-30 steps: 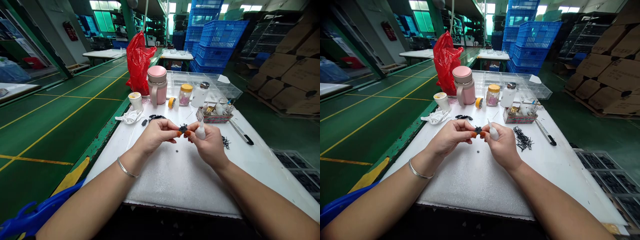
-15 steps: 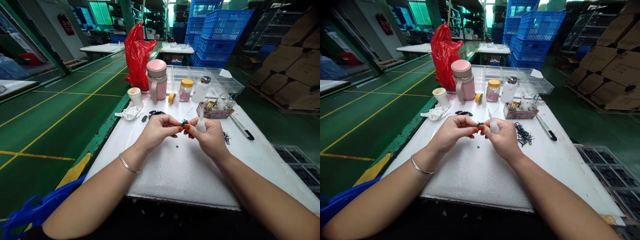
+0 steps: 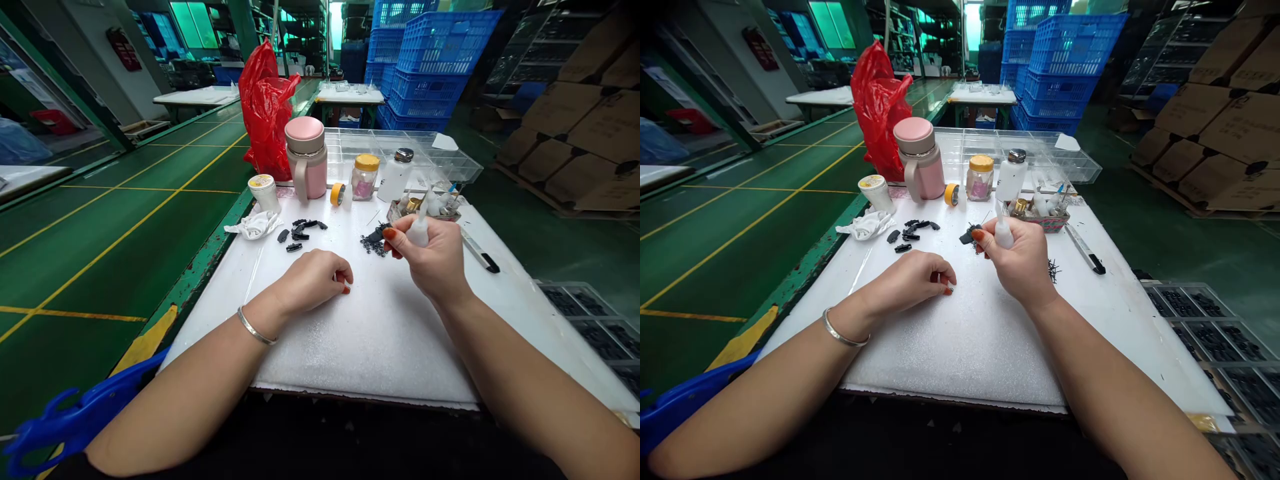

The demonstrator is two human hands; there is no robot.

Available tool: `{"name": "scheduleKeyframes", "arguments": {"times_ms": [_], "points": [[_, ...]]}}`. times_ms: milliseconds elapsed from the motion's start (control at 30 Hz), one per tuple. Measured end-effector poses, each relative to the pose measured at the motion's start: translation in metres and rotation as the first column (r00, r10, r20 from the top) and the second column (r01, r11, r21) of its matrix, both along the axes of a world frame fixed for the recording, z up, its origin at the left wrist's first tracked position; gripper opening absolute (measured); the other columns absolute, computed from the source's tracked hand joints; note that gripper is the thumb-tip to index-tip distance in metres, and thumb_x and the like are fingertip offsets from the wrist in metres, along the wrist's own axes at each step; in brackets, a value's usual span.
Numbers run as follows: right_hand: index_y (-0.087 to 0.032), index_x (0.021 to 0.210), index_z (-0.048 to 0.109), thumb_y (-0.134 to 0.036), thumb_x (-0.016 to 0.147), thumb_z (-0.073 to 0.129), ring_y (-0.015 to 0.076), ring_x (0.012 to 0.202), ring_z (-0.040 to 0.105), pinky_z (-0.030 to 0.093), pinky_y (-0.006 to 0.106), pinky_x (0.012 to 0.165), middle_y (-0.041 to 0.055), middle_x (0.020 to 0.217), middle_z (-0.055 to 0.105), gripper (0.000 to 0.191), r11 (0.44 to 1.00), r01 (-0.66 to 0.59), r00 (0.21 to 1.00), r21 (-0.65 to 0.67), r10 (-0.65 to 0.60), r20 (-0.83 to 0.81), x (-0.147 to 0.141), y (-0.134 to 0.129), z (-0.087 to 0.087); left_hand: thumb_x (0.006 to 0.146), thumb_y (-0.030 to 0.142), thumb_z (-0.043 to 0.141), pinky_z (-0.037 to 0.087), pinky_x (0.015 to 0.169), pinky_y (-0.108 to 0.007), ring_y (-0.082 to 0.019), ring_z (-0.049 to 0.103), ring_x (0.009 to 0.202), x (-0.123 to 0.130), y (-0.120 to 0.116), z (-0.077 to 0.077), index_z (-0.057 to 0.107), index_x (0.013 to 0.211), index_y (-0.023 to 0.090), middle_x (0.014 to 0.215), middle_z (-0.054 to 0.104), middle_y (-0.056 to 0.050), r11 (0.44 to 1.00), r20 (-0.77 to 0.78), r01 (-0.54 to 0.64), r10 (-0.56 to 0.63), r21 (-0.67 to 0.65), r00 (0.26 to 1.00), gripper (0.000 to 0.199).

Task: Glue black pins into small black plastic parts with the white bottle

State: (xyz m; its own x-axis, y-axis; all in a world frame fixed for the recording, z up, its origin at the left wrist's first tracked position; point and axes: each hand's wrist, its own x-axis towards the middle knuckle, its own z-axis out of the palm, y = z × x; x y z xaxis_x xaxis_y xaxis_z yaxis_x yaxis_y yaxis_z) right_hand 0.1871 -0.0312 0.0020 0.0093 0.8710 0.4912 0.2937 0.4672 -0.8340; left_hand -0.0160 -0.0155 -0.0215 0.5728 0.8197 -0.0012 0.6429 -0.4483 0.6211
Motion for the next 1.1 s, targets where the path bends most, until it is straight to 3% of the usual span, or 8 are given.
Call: {"name": "scheduleKeyframes", "arguments": {"times_ms": [167, 267, 367, 433, 700, 1100], "points": [[-0.017, 0.067, 0.065, -0.051, 0.081, 0.073, 0.0131, 0.054, 0.053, 0.04, 0.028, 0.052, 0.0019, 0.059, 0.062, 0.038, 0.997, -0.074, 0.996, -0.032, 0.075, 0.045, 0.0, 0.002, -0.002, 0.072, 0.009, 0.065, 0.039, 0.062, -0.026, -0.017, 0.06, 0.069, 0.002, -0.001, 0.001, 0.072, 0.072, 0.02, 0.075, 0.069, -0.002, 0.999, -0.021, 0.042, -0.042, 0.013, 0.999, 0.013], [-0.017, 0.067, 0.065, -0.05, 0.082, 0.073, 0.013, 0.054, 0.053, 0.04, 0.028, 0.052, 0.002, 0.059, 0.063, 0.037, 0.992, -0.114, 0.991, -0.051, 0.117, 0.063, 0.001, 0.002, -0.003, 0.072, 0.013, 0.068, 0.043, 0.061, -0.025, -0.016, 0.061, 0.066, -0.002, 0.001, 0.005, 0.072, 0.073, 0.018, 0.072, 0.069, -0.003, 0.987, 0.17, 0.028, -0.001, -0.158, 0.985, 0.006], [-0.017, 0.069, 0.066, -0.048, 0.082, 0.074, 0.0124, 0.054, 0.053, 0.04, 0.027, 0.051, 0.0019, 0.061, 0.063, 0.035, 0.984, -0.169, 0.983, -0.065, 0.173, 0.056, 0.002, 0.001, -0.002, 0.072, 0.021, 0.073, 0.05, 0.061, -0.025, -0.018, 0.066, 0.071, -0.007, 0.002, 0.012, 0.07, 0.075, 0.014, 0.078, 0.072, -0.008, 0.918, 0.443, 0.035, 0.157, -0.395, 0.883, 0.009], [-0.017, 0.07, 0.067, -0.048, 0.082, 0.074, 0.0121, 0.054, 0.053, 0.04, 0.026, 0.05, 0.0018, 0.061, 0.063, 0.034, 0.974, -0.211, 0.976, -0.079, 0.214, 0.035, 0.002, -0.001, 0.0, 0.071, 0.024, 0.077, 0.052, 0.06, -0.023, -0.019, 0.068, 0.075, -0.01, 0.002, 0.016, 0.068, 0.074, 0.012, 0.083, 0.073, -0.01, 0.883, 0.559, 0.042, 0.259, -0.468, 0.788, 0.015], [-0.016, 0.069, 0.068, -0.045, 0.079, 0.077, 0.0115, 0.052, 0.053, 0.04, 0.024, 0.048, 0.0019, 0.06, 0.063, 0.032, 0.949, -0.28, 0.96, -0.143, 0.278, -0.038, -0.002, -0.006, 0.004, 0.067, 0.024, 0.085, 0.048, 0.057, -0.017, -0.011, 0.063, 0.067, -0.015, 0.002, 0.023, 0.07, 0.077, 0.012, 0.078, 0.07, -0.005, 0.83, 0.713, 0.085, 0.415, -0.551, 0.565, 0.021], [-0.017, 0.069, 0.067, -0.045, 0.084, 0.072, 0.013, 0.053, 0.053, 0.04, 0.026, 0.049, 0.0028, 0.062, 0.063, 0.032, 0.955, -0.266, 0.961, -0.128, 0.274, 0.049, -0.002, -0.01, 0.003, 0.068, 0.023, 0.087, 0.051, 0.067, -0.02, -0.012, 0.065, 0.072, -0.016, 0.002, 0.02, 0.067, 0.073, 0.012, 0.087, 0.072, -0.007, 0.778, 0.777, 0.231, 0.455, -0.585, 0.434, 0.023]]}}
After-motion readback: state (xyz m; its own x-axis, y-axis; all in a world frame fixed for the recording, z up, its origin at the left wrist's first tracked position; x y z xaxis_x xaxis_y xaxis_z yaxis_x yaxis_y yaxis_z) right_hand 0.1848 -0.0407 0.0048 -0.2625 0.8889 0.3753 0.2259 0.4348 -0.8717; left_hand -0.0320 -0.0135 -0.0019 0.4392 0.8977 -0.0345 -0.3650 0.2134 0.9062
